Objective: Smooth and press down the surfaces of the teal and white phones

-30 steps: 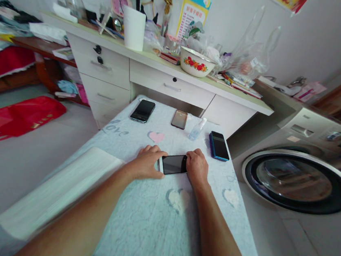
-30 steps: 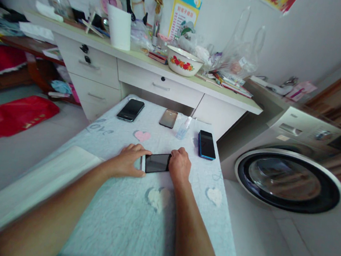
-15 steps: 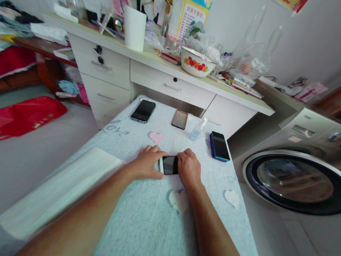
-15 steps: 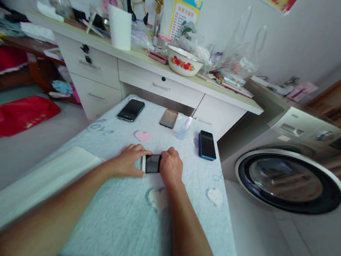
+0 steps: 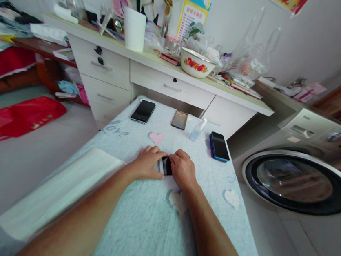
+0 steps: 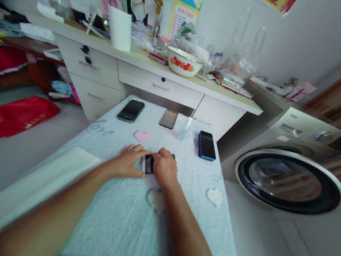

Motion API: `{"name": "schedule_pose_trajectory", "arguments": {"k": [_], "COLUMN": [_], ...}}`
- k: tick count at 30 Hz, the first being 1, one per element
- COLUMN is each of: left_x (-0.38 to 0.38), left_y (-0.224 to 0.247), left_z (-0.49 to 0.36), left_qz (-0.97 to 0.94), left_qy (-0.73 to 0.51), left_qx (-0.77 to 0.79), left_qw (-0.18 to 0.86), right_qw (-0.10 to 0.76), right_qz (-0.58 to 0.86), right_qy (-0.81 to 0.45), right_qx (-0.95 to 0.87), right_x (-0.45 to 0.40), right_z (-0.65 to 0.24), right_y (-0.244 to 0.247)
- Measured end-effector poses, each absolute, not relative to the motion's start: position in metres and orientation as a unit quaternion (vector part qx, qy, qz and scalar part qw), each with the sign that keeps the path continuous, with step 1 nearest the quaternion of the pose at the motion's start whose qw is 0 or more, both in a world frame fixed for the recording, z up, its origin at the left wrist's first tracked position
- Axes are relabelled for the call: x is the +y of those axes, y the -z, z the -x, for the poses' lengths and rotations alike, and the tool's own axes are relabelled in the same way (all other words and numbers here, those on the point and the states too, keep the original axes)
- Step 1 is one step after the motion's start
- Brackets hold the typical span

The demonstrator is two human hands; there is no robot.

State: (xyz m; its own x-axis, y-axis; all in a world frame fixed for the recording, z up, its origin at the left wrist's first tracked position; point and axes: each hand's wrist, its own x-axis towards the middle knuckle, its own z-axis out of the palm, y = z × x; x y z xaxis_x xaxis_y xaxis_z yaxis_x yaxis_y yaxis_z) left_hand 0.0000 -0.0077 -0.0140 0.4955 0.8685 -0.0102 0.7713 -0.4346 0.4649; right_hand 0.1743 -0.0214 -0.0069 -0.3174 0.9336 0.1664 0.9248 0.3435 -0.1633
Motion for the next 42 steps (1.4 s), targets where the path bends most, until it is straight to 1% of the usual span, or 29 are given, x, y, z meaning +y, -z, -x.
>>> {"name": "schedule_pose_trajectory", "arguments": {"k": [4, 10, 16, 21, 42], "left_x": [-0.008, -0.008, -0.008, -0.007, -0.008], "left_y": [0.013, 0.013, 0.013, 0.014, 0.012], "left_z": [0.001, 0.001, 0.000, 0.000, 0.001], "left_qz": [-0.838, -0.836, -0.836, -0.834, -0.834], "left_qy": [-0.114, -0.113, -0.117, -0.122, -0.114], "left_qx": [0.488, 0.489, 0.489, 0.490, 0.491], "left_qw": [0.215, 0.221, 0.220, 0.224, 0.225], "right_qw": [0.116, 0.113, 0.127, 0.116, 0.128], "right_qz": [0.587, 0.623, 0.658, 0.691, 0.719], "right_qy": [-0.028, -0.008, 0.005, 0.001, 0.018], "right_qx": [-0.801, -0.774, -0.742, -0.713, -0.683], "right_x": [-0.021, -0.018, -0.015, -0.013, -0.015], "right_z": [-0.176, -0.186, -0.201, -0.210, -0.222], "right_y": [0.005, 0.007, 0.007, 0.006, 0.004]}}
